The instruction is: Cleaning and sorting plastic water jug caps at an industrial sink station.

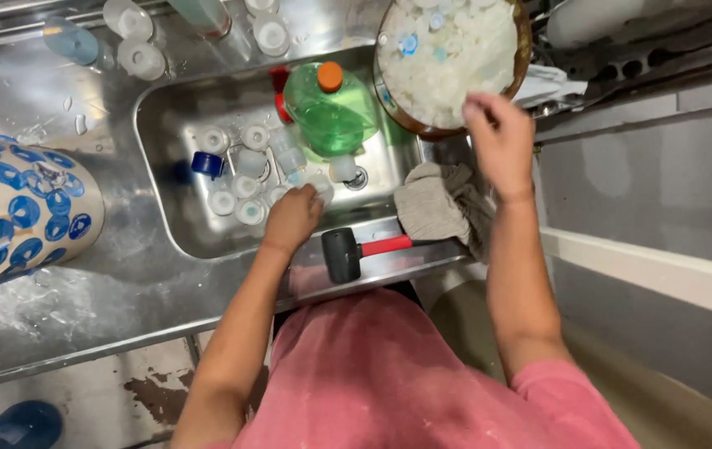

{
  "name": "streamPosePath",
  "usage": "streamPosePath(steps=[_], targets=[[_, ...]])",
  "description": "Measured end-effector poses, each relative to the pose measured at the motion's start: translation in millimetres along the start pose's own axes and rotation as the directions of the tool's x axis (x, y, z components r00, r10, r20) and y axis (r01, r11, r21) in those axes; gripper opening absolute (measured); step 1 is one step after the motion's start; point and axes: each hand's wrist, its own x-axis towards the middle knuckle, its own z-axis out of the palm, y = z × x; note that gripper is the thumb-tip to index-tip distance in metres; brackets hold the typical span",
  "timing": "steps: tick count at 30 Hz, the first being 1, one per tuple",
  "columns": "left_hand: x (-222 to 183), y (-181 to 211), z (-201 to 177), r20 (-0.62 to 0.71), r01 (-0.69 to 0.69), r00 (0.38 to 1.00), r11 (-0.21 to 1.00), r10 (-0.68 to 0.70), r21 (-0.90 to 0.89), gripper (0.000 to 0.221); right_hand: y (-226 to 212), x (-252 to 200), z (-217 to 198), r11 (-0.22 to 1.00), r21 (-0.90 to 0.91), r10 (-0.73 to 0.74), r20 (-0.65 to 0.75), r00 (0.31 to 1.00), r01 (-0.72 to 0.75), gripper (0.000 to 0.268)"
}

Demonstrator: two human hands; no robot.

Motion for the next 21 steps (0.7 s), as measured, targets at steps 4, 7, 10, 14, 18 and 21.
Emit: streamPosePath(steps=[4, 7, 10, 14, 18, 21], targets=[[-68, -5, -11, -0.232, -0.041, 0.973, 0.978, -0.009, -0.207, 0.022, 85, 99, 27, 0.944, -0.231, -0.255, -0.064, 0.965, 0.235, 0.021], [-115, -5, -19, -0.283, 0.024, 0.95, 0.937, -0.13, -0.348, 0.022, 103, 133, 54, 0.855, -0.518, -0.016, 0.031, 0.999, 0.03, 0.03], [-147, -2, -12, -0.284, 0.144, 0.918, 0.9, -0.277, -0.41, 0.022, 112, 142, 72, 0.725, -0.687, 0.153, 0.094, 0.984, -0.047, 0.016], [-164, 7, -12, -0.248, 0.131, 0.92, 0.836, -0.303, -0.533, 0.027, 143, 153, 84, 0.546, -0.837, 0.108, 0.038, 0.993, -0.027, 0.02], [-153, 15, -17, -0.217, 0.069, 0.923, 0.689, -0.319, -0.721, 0.026, 157, 157, 78, 0.498, -0.867, 0.028, 0.035, 0.999, 0.016, 0.021], [-148, 26, -27, -0.096, 0.055, 0.919, 0.367, -0.381, -0.928, 0.037, 124, 135, 51, 0.646, -0.74, -0.325, -0.042, 0.945, 0.189, 0.018]])
